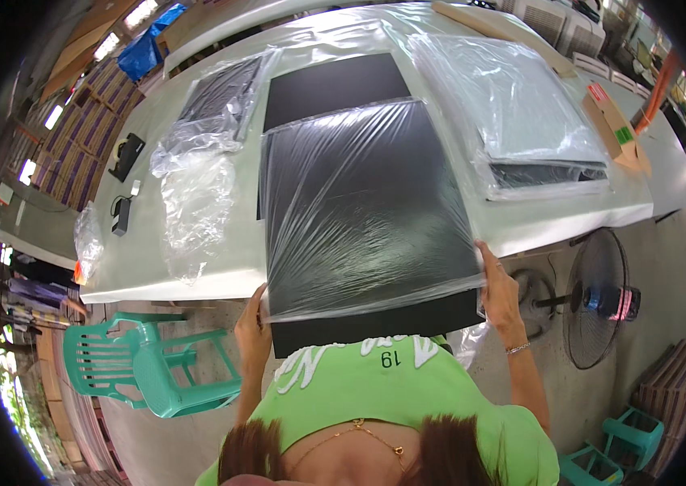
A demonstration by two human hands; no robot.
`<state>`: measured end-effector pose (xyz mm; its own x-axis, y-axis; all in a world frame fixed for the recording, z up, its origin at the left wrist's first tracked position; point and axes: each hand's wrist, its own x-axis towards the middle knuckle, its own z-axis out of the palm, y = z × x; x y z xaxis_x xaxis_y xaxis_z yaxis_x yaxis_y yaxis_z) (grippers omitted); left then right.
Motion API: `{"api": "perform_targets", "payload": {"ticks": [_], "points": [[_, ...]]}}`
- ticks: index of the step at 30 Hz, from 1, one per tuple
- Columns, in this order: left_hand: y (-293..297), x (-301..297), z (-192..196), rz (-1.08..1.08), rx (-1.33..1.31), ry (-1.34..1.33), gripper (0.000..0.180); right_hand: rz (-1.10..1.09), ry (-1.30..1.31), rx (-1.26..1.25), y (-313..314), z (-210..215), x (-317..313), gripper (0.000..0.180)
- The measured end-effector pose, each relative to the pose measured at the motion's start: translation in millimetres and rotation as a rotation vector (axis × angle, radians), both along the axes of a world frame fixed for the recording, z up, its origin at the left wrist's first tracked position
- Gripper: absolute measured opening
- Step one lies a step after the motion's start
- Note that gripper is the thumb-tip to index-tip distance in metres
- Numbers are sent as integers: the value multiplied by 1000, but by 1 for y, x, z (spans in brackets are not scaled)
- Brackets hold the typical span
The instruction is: The person wraps black and white panels in clear plastic sheeting by hand, smoothing the plastic over the surfaces and folding the edges.
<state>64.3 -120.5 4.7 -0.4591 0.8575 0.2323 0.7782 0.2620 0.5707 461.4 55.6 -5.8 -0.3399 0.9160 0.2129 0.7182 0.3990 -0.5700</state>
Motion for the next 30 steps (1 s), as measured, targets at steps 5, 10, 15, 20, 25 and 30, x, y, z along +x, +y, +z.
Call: {"api": "perform_targets", "payload": {"ticks": [5,10,15,20,25,30], "points": [[-22,6,2,-74,80,19,46,-5,-23,-141,-28,0,16,74],[-43,15,2,-45,-33,-1,51,6,38,1,-54,-5,23,73],[-49,16,-4,-64,35,-16,50,56,83,10,-59,-12,31,71],[-58,15,-8,-160,82,76,45,137,56,13,-70,-23,46,62],[-65,10,-18,-193,171,-92,33,63,264,116,-55,-66,75,41],[-21,10,-27,111,263,-719,42,-309,800,-941,-16,-17,51,42]]}}
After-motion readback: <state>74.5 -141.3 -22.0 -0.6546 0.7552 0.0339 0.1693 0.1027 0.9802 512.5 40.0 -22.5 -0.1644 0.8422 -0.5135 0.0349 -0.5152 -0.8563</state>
